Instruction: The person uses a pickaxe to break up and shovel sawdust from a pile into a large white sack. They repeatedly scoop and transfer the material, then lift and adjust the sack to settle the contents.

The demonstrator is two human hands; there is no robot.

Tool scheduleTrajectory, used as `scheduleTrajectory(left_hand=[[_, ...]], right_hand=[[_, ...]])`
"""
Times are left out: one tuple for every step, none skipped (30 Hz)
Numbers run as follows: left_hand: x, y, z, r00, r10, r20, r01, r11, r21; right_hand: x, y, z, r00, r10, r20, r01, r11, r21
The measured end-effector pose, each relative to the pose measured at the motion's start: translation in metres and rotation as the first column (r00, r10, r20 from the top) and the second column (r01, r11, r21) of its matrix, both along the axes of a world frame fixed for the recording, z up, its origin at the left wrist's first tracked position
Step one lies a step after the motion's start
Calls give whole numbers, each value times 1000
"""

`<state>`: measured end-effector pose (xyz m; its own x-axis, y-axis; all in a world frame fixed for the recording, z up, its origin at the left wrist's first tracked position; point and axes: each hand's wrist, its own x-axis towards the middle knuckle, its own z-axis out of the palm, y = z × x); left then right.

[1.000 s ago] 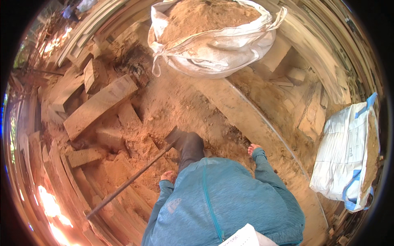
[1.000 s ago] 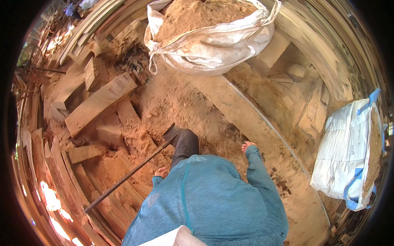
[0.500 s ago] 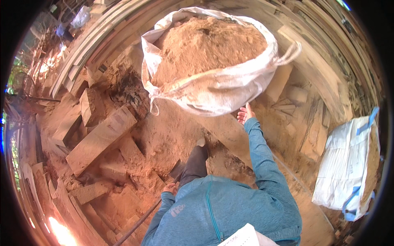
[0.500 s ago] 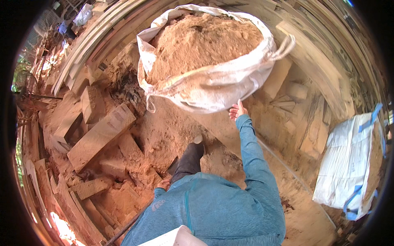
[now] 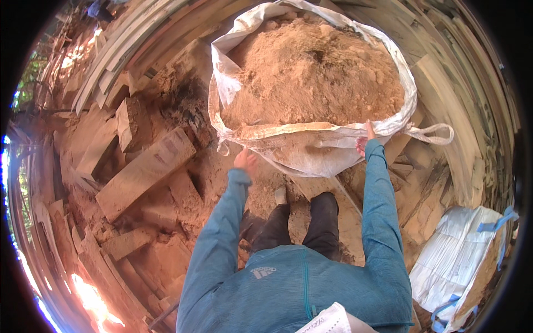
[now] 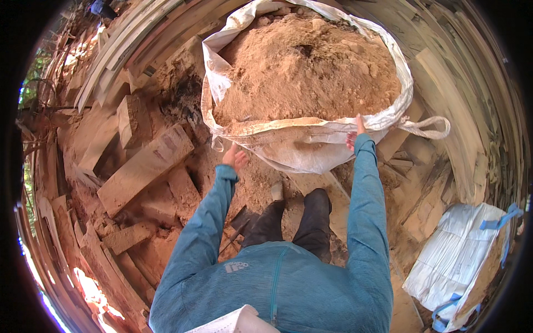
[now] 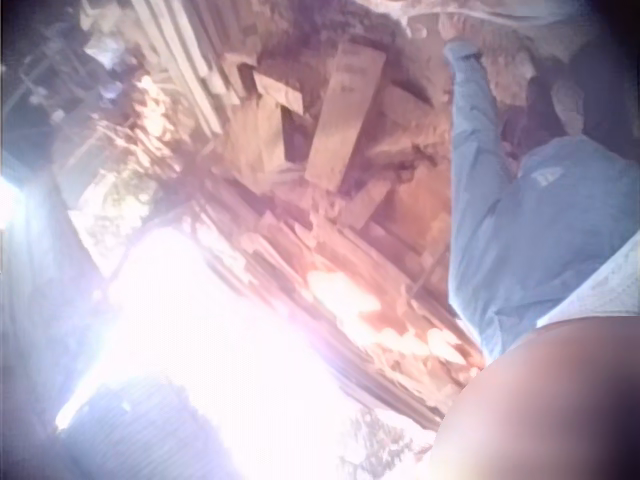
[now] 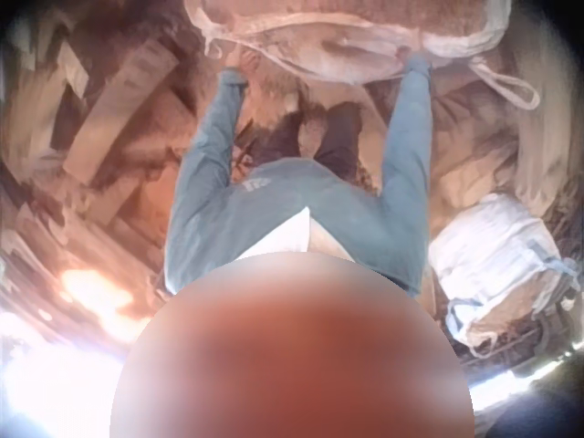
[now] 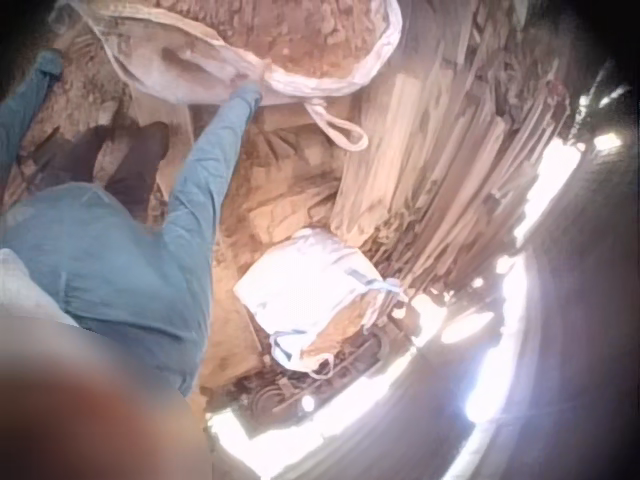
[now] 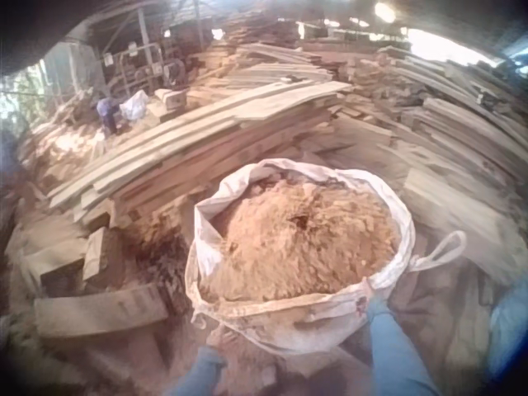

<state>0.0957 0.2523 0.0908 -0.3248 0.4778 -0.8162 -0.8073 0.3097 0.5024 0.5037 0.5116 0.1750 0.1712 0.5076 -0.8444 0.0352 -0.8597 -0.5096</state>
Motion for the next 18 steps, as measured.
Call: scheduleTrajectory(left_hand=[[-4, 20, 0, 998, 55, 28, -54, 998, -31], [-6, 37, -1, 992, 111, 57, -108, 992, -61], [-6, 50, -5, 981, 178, 77, -170, 980, -101], [-4, 59, -9, 980, 175, 97, -169, 983, -70], [-3, 67, -14, 978, 181, 105, -177, 983, -47], [-3, 75, -19, 969, 205, 138, -199, 978, -61], [1, 79, -24, 970, 231, 75, -226, 971, -72], [0, 82, -27, 980, 198, 1, -197, 972, -125], [-1, 80, -29, 987, 159, -37, -163, 968, -191], [1, 80, -30, 985, 123, -123, -150, 959, -239], [0, 75, -28, 954, 161, -254, -198, 972, -127], [2, 70, -24, 899, 262, -351, -293, 956, -37], [2, 62, -16, 843, 227, -487, -245, 969, 27], [1, 53, -5, 807, 178, -562, -208, 978, 10], [5, 43, 10, 752, 154, -641, -133, 988, 81], [10, 37, 27, 770, 123, -626, -116, 992, 51], [13, 36, 50, 722, 64, -688, -65, 998, 25], [20, 40, 73, 624, 43, -780, -11, 999, 46]], right_hand=[[5, 4, -3, 1000, 9, -3, -9, 1000, -20], [10, 7, -7, 1000, 25, 18, -25, 1000, 3], [17, 12, -11, 998, 26, 64, -29, 999, 32], [24, 18, -16, 995, 29, 100, -33, 999, 38], [31, 27, -21, 996, -1, 94, 2, 1000, -7], [36, 34, -26, 997, 22, 68, -21, 1000, -8], [41, 38, -31, 998, 31, 49, -30, 999, -29], [47, 40, -34, 997, 21, 70, -19, 1000, -20], [49, 36, -38, 999, 31, 25, -32, 999, 31], [54, 30, -38, 996, 88, 27, -90, 990, 106], [57, 21, -37, 989, 105, 104, -118, 985, 125], [60, 15, -33, 961, 190, 200, -222, 962, 156], [68, 2, -25, 948, 209, 241, -256, 949, 183], [78, -7, -14, 901, 300, 313, -353, 926, 130], [84, -15, -3, 861, 292, 417, -351, 933, 72], [89, -17, 10, 832, 279, 479, -339, 940, 41], [98, -11, 26, 845, 321, 428, -381, 923, 59], [107, -4, 42, 862, 351, 365, -408, 909, 89]])
